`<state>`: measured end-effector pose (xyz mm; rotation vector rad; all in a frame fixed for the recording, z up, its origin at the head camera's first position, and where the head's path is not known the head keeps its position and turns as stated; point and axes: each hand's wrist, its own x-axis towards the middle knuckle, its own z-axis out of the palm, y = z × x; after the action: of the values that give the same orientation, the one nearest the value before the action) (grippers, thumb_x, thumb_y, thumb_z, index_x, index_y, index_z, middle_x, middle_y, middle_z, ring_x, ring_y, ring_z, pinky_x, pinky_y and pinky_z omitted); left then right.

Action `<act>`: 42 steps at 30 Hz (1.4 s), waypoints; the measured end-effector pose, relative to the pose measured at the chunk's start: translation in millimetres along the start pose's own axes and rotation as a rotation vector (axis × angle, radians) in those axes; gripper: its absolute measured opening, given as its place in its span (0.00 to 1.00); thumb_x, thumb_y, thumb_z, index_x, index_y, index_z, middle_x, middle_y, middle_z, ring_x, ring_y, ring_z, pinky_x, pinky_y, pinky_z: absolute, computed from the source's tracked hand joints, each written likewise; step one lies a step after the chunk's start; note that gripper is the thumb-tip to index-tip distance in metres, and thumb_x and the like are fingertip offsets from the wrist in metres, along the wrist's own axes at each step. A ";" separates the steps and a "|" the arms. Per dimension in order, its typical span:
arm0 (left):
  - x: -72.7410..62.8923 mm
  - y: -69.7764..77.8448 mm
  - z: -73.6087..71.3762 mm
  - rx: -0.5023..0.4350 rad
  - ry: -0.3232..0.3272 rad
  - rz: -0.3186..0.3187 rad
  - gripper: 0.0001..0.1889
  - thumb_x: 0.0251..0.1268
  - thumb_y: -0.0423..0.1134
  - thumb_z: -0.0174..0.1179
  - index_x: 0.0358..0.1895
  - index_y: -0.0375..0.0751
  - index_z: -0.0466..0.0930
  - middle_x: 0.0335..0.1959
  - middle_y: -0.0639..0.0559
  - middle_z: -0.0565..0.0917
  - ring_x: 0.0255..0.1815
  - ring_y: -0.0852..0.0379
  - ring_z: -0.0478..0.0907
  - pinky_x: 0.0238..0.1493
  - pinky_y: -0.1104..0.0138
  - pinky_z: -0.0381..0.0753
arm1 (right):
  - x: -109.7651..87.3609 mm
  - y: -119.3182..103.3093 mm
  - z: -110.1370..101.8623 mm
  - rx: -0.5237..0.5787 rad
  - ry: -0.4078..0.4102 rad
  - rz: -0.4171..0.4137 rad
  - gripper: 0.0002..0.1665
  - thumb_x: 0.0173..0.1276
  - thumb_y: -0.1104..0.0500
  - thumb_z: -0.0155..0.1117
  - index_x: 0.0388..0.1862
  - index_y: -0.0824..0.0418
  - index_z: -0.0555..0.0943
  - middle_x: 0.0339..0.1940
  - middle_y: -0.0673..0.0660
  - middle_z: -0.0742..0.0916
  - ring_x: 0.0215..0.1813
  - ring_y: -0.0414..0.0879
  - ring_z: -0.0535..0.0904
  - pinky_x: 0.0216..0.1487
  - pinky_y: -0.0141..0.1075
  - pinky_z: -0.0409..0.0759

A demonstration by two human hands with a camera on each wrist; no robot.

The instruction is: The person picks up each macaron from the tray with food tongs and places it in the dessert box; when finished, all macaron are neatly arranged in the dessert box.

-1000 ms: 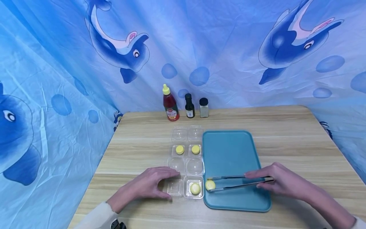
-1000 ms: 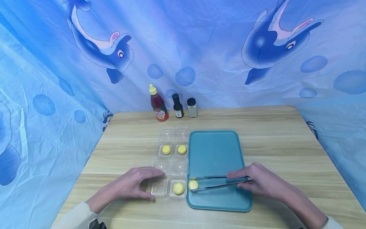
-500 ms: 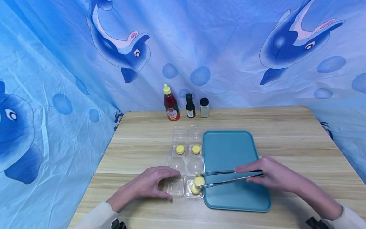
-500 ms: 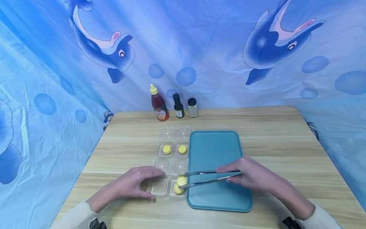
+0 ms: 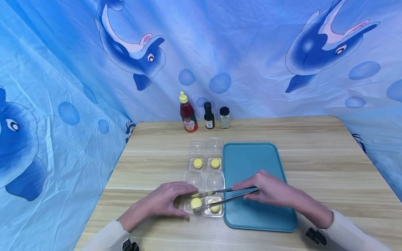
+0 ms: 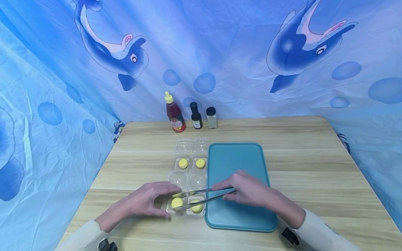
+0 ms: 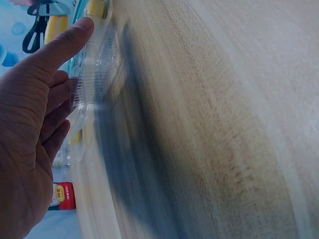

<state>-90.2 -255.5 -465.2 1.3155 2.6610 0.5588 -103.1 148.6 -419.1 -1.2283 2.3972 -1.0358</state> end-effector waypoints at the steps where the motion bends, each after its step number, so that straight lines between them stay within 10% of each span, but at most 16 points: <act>1: -0.2 -0.1 0.3 -0.002 -0.001 -0.003 0.45 0.54 0.66 0.77 0.73 0.49 0.78 0.70 0.56 0.81 0.71 0.53 0.78 0.73 0.50 0.77 | 2.7 -0.6 1.9 -0.001 -0.005 0.006 0.25 0.65 0.67 0.79 0.61 0.53 0.90 0.58 0.48 0.90 0.57 0.43 0.87 0.36 0.27 0.84; 21: 0.3 -0.8 -0.2 -0.013 -0.009 -0.022 0.46 0.52 0.67 0.78 0.73 0.49 0.78 0.71 0.56 0.81 0.72 0.53 0.77 0.73 0.51 0.77 | 26.2 -12.6 18.6 0.043 -0.061 0.045 0.24 0.68 0.68 0.76 0.62 0.56 0.89 0.59 0.48 0.89 0.35 0.31 0.85 0.23 0.26 0.80; 42: 0.8 1.3 -1.7 0.001 -0.019 -0.035 0.46 0.52 0.68 0.77 0.72 0.47 0.79 0.70 0.56 0.81 0.71 0.53 0.77 0.73 0.51 0.76 | 28.8 -24.2 13.0 -0.004 -0.053 0.086 0.24 0.67 0.68 0.76 0.61 0.56 0.89 0.60 0.53 0.90 0.38 0.32 0.86 0.24 0.27 0.83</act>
<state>-90.2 -254.6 -463.0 1.2650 2.6638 0.5374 -99.4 110.4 -408.9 -1.1288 2.3907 -0.9617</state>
